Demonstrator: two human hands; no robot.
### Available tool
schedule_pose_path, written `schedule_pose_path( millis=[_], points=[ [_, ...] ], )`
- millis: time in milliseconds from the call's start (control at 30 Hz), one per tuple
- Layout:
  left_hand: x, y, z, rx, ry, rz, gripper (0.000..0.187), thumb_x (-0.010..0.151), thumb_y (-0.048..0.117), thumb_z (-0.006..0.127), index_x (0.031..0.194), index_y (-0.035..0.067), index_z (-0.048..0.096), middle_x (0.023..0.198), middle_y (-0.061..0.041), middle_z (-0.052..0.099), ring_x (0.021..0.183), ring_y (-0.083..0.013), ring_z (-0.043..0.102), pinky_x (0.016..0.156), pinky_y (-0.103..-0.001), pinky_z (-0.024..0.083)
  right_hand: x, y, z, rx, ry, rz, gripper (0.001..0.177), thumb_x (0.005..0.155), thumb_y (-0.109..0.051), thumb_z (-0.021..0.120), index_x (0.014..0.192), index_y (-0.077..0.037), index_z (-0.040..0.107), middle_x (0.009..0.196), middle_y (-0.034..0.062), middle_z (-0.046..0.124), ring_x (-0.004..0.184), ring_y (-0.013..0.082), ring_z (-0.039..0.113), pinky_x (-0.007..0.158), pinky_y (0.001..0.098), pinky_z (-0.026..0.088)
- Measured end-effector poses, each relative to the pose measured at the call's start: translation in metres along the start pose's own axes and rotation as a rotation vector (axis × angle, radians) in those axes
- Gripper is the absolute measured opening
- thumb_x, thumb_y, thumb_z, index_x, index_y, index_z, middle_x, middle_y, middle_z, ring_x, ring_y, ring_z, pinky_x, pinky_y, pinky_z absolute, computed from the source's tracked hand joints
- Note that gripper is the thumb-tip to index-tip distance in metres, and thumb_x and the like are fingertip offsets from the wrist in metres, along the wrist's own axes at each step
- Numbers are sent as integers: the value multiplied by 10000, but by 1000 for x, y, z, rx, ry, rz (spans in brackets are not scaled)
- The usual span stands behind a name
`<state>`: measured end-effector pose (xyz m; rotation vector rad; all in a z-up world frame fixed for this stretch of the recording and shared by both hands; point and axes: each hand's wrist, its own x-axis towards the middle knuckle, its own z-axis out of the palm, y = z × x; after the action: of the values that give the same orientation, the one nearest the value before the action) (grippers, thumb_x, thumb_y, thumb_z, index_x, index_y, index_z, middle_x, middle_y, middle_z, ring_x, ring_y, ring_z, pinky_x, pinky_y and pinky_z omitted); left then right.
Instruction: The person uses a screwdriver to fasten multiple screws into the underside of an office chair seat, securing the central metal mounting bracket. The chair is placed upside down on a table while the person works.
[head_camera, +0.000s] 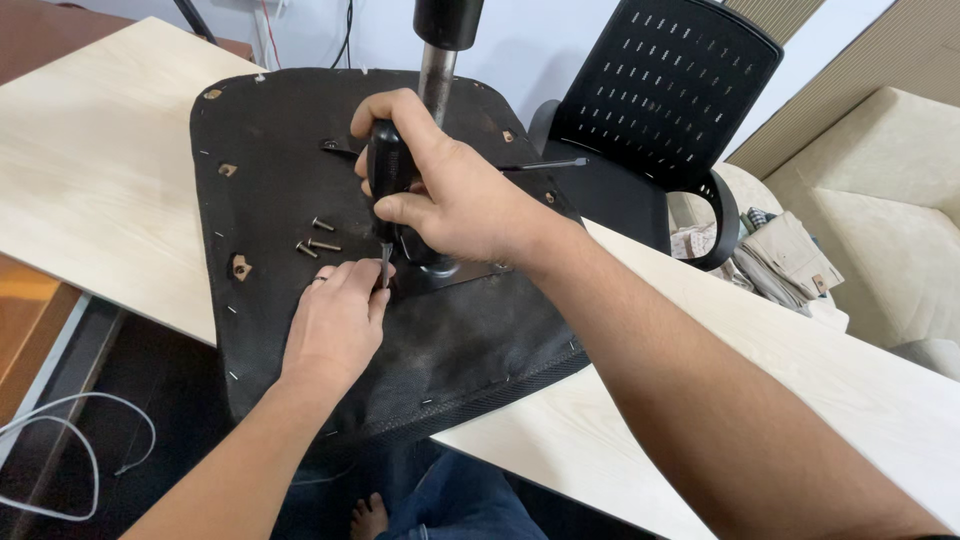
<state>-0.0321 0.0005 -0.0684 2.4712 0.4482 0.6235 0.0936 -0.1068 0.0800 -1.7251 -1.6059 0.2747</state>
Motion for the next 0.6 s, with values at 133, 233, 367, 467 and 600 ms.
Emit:
schedule_pose_path(
  millis=[133, 233, 367, 467, 600],
  points=[
    [-1, -2, 2, 13, 45, 34, 198, 882, 138, 695, 1071, 79, 702, 1088, -99, 702, 1047, -322, 641, 945, -461, 497, -6, -5, 7, -172, 51, 151, 627, 902, -63, 752, 1375, -167, 354, 1070, 130, 643, 993, 281, 734, 839, 424, 543],
    [-2, -4, 3, 23, 76, 36, 167, 869, 152, 711, 1019, 77, 720, 1118, -120, 677, 1051, -332, 638, 945, -453, 503, -10, -4, 15, -202, 128, -51, 680, 885, -33, 775, 1401, -157, 349, 1184, 124, 613, 1037, 327, 713, 852, 433, 539],
    [-2, -6, 5, 38, 55, 15, 151, 886, 157, 710, 1010, 76, 732, 1100, -115, 675, 1043, -328, 640, 958, -454, 503, -14, -1, 20, -202, 178, -40, 704, 894, -44, 771, 1446, -161, 349, 1203, 105, 616, 1069, 317, 721, 901, 419, 563],
    [-1, -6, 5, 23, 62, 9, 152, 889, 159, 710, 1011, 71, 737, 1105, -118, 675, 1051, -329, 637, 957, -452, 503, -21, 0, 24, -219, 221, -52, 697, 891, -42, 770, 1450, -145, 366, 1228, 117, 613, 1107, 328, 711, 930, 413, 564],
    [-1, -5, 4, 22, 45, -10, 166, 881, 161, 712, 1016, 69, 742, 1120, -110, 676, 1063, -329, 629, 958, -447, 497, -29, 2, 28, -318, 319, -135, 695, 884, -93, 782, 1440, -116, 368, 1336, 154, 600, 1175, 352, 686, 961, 406, 564]
  ],
)
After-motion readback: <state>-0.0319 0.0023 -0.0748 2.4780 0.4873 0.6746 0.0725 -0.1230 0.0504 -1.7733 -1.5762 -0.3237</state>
